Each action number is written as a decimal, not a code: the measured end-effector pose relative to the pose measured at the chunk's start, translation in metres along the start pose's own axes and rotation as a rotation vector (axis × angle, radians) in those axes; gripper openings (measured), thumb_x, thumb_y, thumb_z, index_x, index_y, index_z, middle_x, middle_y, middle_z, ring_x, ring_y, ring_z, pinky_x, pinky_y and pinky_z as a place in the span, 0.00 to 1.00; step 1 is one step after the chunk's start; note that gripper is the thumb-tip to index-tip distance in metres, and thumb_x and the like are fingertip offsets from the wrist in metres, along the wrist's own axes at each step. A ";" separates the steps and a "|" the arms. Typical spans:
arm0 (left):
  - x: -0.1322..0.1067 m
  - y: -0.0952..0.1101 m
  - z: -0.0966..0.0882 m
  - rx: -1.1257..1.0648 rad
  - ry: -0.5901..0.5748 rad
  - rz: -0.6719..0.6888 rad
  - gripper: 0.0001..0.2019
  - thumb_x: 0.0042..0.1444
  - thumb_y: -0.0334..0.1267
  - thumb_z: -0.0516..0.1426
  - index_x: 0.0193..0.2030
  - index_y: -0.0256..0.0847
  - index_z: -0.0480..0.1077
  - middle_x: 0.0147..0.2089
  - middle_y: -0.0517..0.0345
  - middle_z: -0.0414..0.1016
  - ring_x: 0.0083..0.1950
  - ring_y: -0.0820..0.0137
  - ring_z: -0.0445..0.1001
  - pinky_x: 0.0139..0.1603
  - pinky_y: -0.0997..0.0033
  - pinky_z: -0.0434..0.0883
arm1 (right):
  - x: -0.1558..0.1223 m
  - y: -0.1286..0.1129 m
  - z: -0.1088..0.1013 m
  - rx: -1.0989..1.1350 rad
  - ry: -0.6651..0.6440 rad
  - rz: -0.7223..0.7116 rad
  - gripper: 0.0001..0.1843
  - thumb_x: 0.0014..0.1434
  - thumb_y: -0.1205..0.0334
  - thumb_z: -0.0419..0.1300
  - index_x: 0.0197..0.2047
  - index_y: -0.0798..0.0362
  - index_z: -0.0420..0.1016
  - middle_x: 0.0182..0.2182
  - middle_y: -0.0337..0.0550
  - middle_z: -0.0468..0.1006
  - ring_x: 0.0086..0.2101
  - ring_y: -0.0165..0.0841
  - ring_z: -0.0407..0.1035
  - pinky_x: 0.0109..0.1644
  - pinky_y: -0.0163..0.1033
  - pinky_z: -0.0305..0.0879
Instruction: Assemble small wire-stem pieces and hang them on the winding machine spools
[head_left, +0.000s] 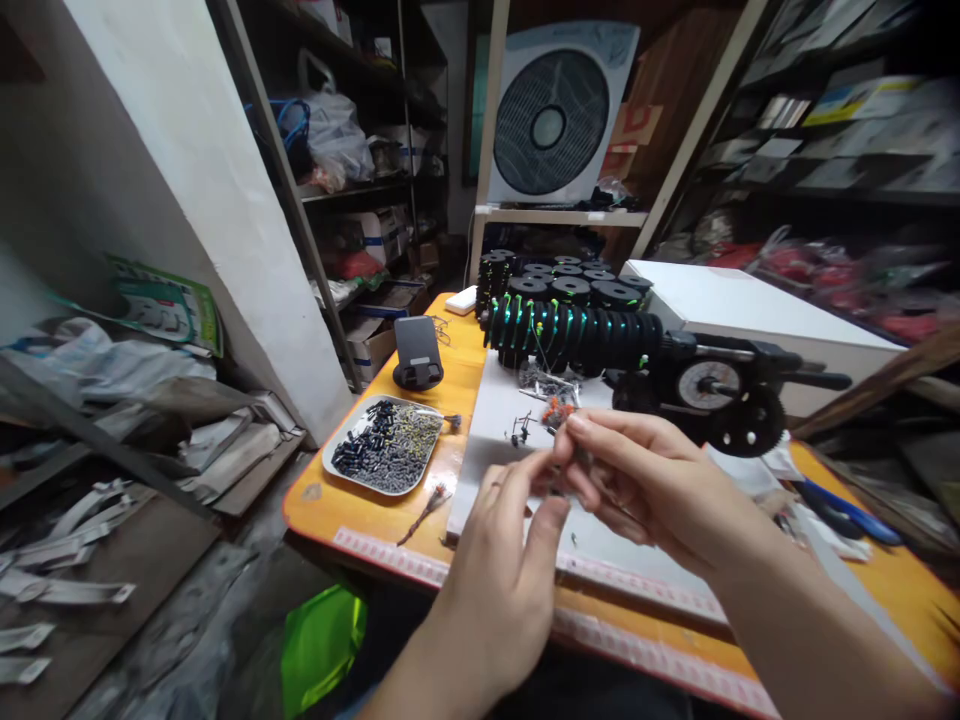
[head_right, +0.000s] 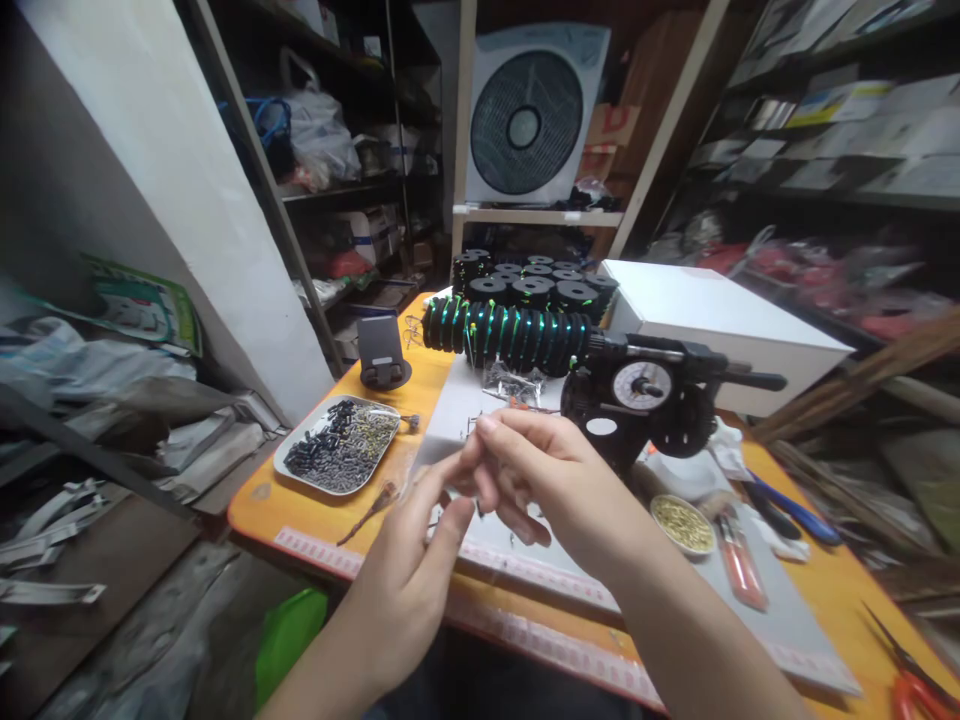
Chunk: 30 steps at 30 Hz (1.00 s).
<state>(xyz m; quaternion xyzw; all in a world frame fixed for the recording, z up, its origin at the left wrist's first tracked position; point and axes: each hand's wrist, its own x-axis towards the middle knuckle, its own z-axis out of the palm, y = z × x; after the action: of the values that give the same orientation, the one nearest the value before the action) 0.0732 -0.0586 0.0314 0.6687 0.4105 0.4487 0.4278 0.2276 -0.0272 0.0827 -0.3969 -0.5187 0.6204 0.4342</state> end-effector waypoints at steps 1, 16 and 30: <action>0.005 0.002 0.003 -0.013 -0.043 -0.022 0.15 0.68 0.43 0.47 0.52 0.43 0.70 0.50 0.49 0.72 0.52 0.63 0.69 0.54 0.65 0.64 | -0.001 -0.001 0.001 0.068 -0.007 0.023 0.16 0.61 0.53 0.62 0.29 0.57 0.74 0.15 0.36 0.71 0.10 0.18 0.55 0.12 0.23 0.47; -0.052 -0.067 0.027 -1.286 -0.373 -0.587 0.24 0.59 0.58 0.54 0.34 0.34 0.70 0.31 0.37 0.83 0.29 0.58 0.83 0.28 0.67 0.76 | 0.012 0.030 0.005 0.423 0.028 0.170 0.20 0.57 0.51 0.64 0.23 0.54 0.63 0.11 0.30 0.63 0.09 0.15 0.43 0.11 0.20 0.40; -0.066 -0.061 0.014 -1.203 -0.301 -0.755 0.24 0.50 0.56 0.64 0.27 0.31 0.76 0.24 0.46 0.82 0.22 0.73 0.79 0.18 0.85 0.64 | 0.013 0.032 0.003 0.408 0.046 0.174 0.19 0.57 0.51 0.64 0.23 0.54 0.64 0.11 0.30 0.63 0.09 0.15 0.43 0.11 0.20 0.38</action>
<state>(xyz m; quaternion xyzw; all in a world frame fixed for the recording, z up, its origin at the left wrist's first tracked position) 0.0594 -0.1051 -0.0458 0.1849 0.2320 0.3217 0.8991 0.2168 -0.0188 0.0513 -0.3582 -0.3359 0.7384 0.4622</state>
